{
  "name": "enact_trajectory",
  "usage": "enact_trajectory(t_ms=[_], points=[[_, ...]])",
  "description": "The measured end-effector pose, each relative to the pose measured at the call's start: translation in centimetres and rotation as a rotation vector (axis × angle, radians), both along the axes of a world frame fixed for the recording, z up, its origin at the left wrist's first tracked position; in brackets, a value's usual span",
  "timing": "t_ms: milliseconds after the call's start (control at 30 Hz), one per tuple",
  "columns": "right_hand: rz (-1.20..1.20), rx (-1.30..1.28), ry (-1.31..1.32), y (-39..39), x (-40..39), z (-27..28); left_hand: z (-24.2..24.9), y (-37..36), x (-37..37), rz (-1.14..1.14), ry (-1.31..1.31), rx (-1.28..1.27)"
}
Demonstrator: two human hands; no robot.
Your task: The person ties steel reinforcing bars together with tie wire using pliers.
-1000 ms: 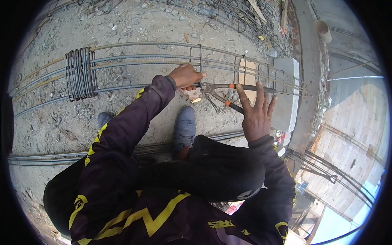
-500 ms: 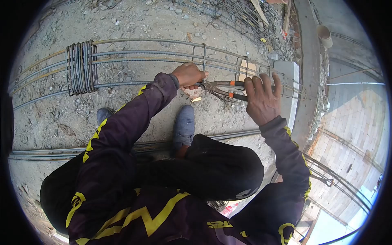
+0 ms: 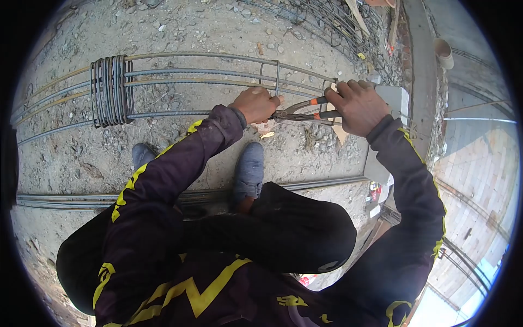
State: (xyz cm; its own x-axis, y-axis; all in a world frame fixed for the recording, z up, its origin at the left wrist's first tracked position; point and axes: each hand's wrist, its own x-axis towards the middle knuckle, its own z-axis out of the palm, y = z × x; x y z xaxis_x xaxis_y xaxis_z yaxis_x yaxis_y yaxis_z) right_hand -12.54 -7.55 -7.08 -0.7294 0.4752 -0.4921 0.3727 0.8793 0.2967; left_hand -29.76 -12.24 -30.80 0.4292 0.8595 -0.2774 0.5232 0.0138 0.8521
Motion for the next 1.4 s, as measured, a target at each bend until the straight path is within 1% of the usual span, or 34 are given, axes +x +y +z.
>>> enact_trajectory(t_ms=[33,67,133,167,200,233,333,433,500,533,600,700,800,900,1000,1033,1067,1100,1133,1167,1200,1267,1300,1333,1400], points=[[-0.09,-0.022,0.022,-1.3,0.3,0.2,-0.3,-0.2,0.3,0.023,0.013,0.032],[-0.219,-0.009,-0.015,-3.0,0.7,0.4,-0.5,-0.4,0.5,0.046,0.027,0.063],[-0.547,-0.079,0.047,-7.6,1.9,0.1,2.9,-0.2,-1.1,0.053,0.003,-0.076],[-0.801,-0.194,0.071,-9.9,1.3,0.1,3.3,-0.3,-1.3,0.072,-0.015,-0.08],[-0.975,-0.342,0.156,-11.7,1.0,-0.4,3.5,-0.3,-1.4,0.09,-0.034,-0.086],[-1.162,-0.416,0.121,-12.9,0.2,-0.7,3.6,-0.4,-1.4,0.107,-0.052,-0.094],[-1.387,-0.542,0.287,-15.3,1.1,-2.8,3.6,-0.4,-1.5,0.109,-0.032,-0.074],[-1.464,-0.47,0.472,-19.0,1.0,-5.8,3.2,-0.5,-1.2,0.177,-0.141,-0.184],[-1.498,-0.403,0.608,-21.0,1.2,-8.7,2.4,-0.3,-0.6,0.165,-0.116,-0.094],[-1.519,-0.378,0.614,-21.6,1.1,-9.8,2.3,-0.2,-0.8,0.155,-0.101,-0.071],[-1.468,-0.342,0.696,-22.2,1.3,-10.9,2.1,0.0,-1.1,0.152,-0.08,-0.037],[-1.453,-0.283,0.758,-23.0,1.3,-12.0,1.8,-0.3,-0.5,0.153,-0.082,-0.04],[-1.474,-0.279,0.774,-23.1,0.9,-12.4,1.9,-0.5,-0.6,0.199,-0.089,-0.054],[-1.493,-0.286,0.759,-22.9,0.6,-12.4,2.2,-0.3,-1.0,0.157,-0.057,-0.064],[-1.491,-0.375,0.694,-22.0,1.4,-11.0,3.6,-0.9,-1.5,0.22,0.025,0.202],[-1.466,-0.456,0.719,-21.5,1.6,-10.2,4.2,-1.2,-1.8,0.122,0.074,0.204],[-1.607,-0.612,0.704,-20.1,1.5,-8.8,8.2,-1.3,-3.4,0.022,0.125,0.211],[-1.755,-0.776,0.68,-18.7,1.1,-7.0,10.6,-1.9,-4.4,-0.086,0.174,0.211],[-1.909,-0.948,0.642,-18.0,1.0,-5.8,11.1,-2.8,-4.4,-0.169,0.148,0.483],[-1.998,-1.076,0.593,-17.3,1.3,-5.4,11.5,-3.7,-4.4,-0.243,0.117,0.754],[-2.07,-1.214,0.625,-16.1,0.8,-4.4,11.3,-5.0,-3.6,-0.255,0.002,0.842],[-2.137,-1.48,0.713,-14.8,0.7,-3.4,9.2,-7.5,-0.1,-0.261,-0.222,1.03],[-2.227,-1.675,0.67,-14.5,2.0,-4.0,8.1,-7.8,1.0,-0.275,-0.245,1.014],[-2.188,-1.687,0.646,-14.4,2.1,-4.1,6.9,-8.2,2.1,-0.292,-0.271,0.993],[-2.13,-1.716,0.597,-14.4,2.0,-4.0,6.4,-8.3,3.4,-0.314,-0.31,0.909]])
